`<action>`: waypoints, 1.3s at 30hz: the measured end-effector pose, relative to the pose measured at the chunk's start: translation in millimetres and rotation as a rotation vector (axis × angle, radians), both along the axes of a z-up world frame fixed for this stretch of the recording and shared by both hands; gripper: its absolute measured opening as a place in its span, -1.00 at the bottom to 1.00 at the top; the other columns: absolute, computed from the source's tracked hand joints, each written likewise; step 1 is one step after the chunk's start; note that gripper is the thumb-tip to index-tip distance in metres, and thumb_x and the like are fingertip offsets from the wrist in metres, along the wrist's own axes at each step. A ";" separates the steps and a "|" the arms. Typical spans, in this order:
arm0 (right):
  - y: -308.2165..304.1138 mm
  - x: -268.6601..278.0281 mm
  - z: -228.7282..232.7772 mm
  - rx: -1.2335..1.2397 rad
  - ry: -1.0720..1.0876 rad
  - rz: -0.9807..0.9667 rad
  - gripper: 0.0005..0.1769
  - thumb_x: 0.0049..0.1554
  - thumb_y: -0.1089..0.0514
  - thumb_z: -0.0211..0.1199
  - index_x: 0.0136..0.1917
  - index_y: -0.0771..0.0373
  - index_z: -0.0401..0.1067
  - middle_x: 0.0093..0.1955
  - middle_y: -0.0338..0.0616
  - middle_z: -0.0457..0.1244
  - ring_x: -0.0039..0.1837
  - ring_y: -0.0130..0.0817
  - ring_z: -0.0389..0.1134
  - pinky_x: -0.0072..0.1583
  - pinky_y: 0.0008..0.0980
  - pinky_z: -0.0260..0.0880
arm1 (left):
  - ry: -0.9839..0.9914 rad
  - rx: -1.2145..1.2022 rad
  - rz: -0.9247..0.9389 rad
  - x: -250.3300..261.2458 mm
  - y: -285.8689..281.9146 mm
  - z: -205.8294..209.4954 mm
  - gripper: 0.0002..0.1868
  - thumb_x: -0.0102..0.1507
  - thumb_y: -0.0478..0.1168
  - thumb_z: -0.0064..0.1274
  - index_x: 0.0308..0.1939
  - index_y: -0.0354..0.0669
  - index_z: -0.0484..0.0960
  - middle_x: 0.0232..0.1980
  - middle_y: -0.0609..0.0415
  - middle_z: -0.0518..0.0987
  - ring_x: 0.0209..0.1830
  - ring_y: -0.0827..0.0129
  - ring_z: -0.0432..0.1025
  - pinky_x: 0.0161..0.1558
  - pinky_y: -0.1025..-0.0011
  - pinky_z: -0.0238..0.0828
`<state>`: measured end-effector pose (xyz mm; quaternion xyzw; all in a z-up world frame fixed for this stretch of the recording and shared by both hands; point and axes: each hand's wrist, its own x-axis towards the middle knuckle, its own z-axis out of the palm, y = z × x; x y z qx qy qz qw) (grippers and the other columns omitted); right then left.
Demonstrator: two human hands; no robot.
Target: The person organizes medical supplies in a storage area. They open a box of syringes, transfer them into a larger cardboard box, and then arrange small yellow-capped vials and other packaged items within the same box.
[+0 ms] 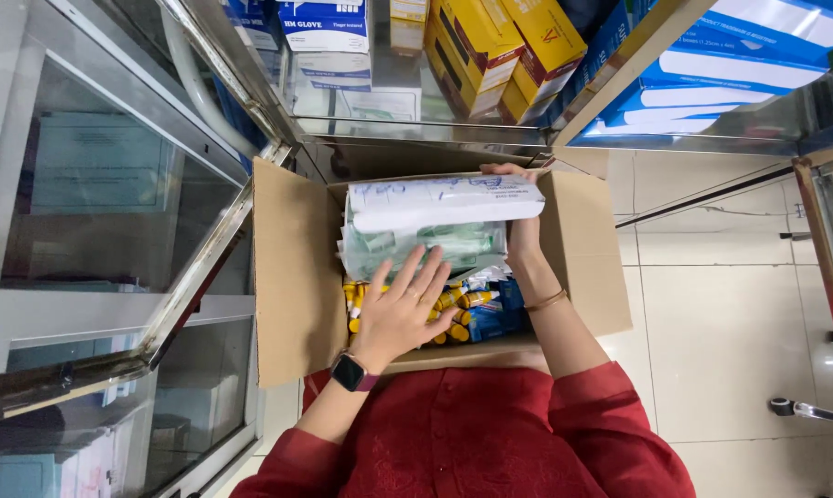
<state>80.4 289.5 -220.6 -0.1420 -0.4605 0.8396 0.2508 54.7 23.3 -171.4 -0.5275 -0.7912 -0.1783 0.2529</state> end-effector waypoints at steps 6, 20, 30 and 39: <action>-0.1 12.2 15.5 -0.072 0.129 0.139 -0.26 0.34 -0.46 -0.26 0.14 0.22 0.35 0.44 0.04 0.17 0.45 -0.12 0.25 0.46 -0.15 0.29 | -0.151 -0.100 -0.024 0.6 -2.2 -6.9 -0.50 0.35 0.11 0.08 0.15 -0.21 0.65 0.23 0.00 0.59 0.33 0.22 0.38 0.46 0.09 0.13; -20.2 46.7 -12.7 0.462 -0.161 -0.004 -0.03 0.11 0.14 0.35 0.64 0.21 -0.08 0.68 0.01 -0.07 0.67 -0.15 -0.07 0.58 -0.25 -0.07 | -0.995 0.506 0.209 -24.2 -17.4 -3.0 -0.36 0.33 0.05 0.09 0.38 -0.23 0.37 0.60 -0.17 0.22 0.35 -0.01 0.37 0.21 0.12 0.33; -45.0 82.7 -47.9 -0.175 -0.316 0.205 -0.19 0.16 -0.22 0.17 0.54 0.19 0.15 0.43 -0.04 0.24 0.42 -0.14 0.22 0.37 0.06 0.19 | -1.124 0.840 0.264 -17.0 7.7 -15.6 -0.36 0.34 -0.08 0.06 0.40 -0.29 0.21 0.40 -0.25 0.36 0.37 0.04 0.31 0.37 0.13 0.18; -67.2 106.0 -59.3 -0.234 -0.196 0.110 -0.17 0.09 -0.15 0.20 0.52 0.21 0.10 0.44 0.02 0.21 0.42 -0.12 0.22 0.38 0.07 0.19 | -1.514 0.915 0.231 -6.2 -14.1 -0.2 -0.23 0.25 -0.05 0.10 0.51 -0.17 0.25 0.39 -0.10 0.49 0.37 0.17 0.41 0.36 0.16 0.28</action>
